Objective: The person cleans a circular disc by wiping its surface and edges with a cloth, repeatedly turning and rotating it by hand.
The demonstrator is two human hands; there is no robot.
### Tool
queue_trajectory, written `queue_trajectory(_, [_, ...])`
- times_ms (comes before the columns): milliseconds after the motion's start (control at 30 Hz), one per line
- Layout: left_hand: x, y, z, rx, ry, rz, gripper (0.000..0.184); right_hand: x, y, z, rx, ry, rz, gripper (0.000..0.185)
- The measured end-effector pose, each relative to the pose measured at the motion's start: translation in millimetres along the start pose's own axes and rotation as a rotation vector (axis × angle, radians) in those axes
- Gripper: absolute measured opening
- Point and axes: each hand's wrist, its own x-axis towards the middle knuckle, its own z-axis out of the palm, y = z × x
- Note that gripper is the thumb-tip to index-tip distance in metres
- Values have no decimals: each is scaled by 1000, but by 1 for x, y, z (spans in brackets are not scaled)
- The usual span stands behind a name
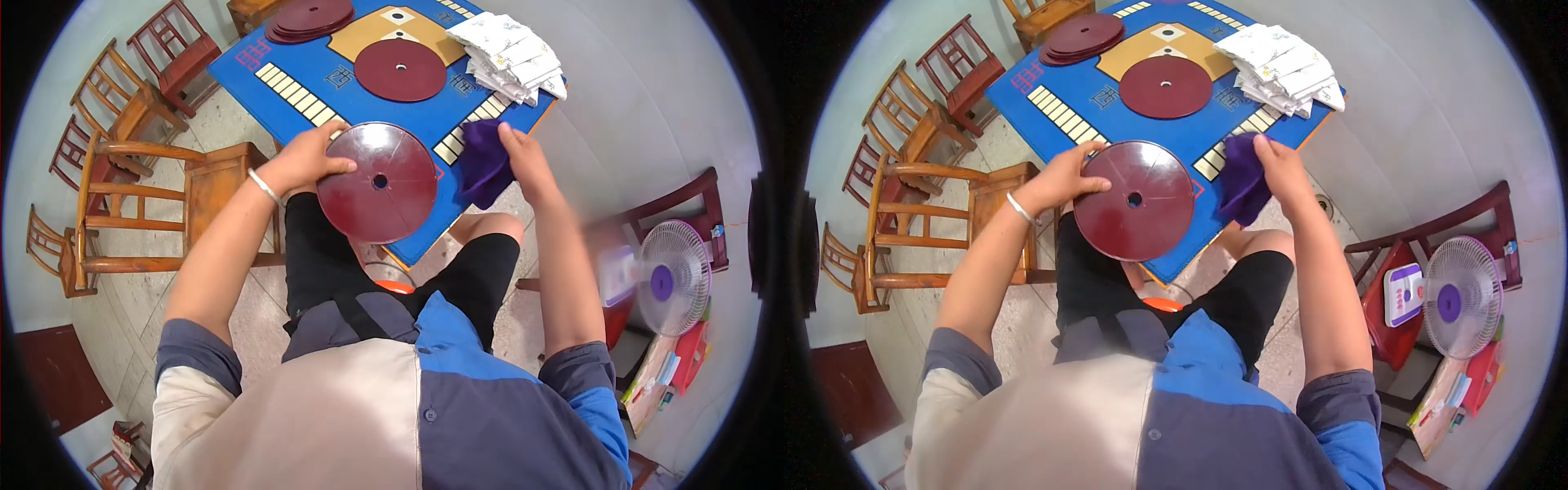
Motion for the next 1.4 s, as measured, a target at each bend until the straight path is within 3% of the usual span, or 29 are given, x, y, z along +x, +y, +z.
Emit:
queue_trajectory(33, [15,-6,-2,218,54,35,68,5,8,-1,-299,42,-43,47])
queue_trajectory(67, [27,-12,-2,203,76,97,68,7,12,-3,-302,28,-68,42])
queue_trajectory(167, [50,-14,3,329,99,167,65,2,14,-5,-212,159,-321,36])
queue_trajectory(200, [53,-6,4,402,62,91,62,-4,13,0,102,161,-352,33])
queue_trajectory(300, [66,-16,31,489,292,162,55,-25,11,27,12,135,-510,50])
queue_trajectory(333, [66,-15,40,552,359,177,56,-29,13,28,-352,73,-629,68])
queue_trajectory(433, [65,-11,63,616,468,262,59,-42,27,36,-196,43,-236,59])
queue_trajectory(533, [61,-9,81,723,441,216,69,-41,40,24,-220,118,-128,40])
queue_trajectory(633, [60,-10,89,776,421,200,73,-42,43,17,-316,-62,29,29])
queue_trajectory(667, [60,-9,88,778,417,203,73,-42,44,15,-335,-89,-16,24])
queue_trajectory(800, [63,-13,80,808,380,247,71,-54,8,20,302,-49,-53,17])
queue_trajectory(900, [61,-13,77,798,376,276,68,-57,2,28,383,-36,-79,22])
queue_trajectory(933, [61,-12,78,777,388,282,66,-59,10,38,324,-5,-46,32])
queue_trajectory(967, [62,-13,78,756,402,286,65,-61,21,39,159,-160,-10,30])
queue_trajectory(1033, [63,-16,77,723,432,294,61,-69,32,57,-275,-270,-184,24])
queue_trajectory(1233, [62,-17,79,677,465,287,55,-75,26,71,-658,-391,-575,28])
queue_trajectory(1400, [63,-18,81,702,479,292,55,-76,15,94,-648,-427,-735,30])
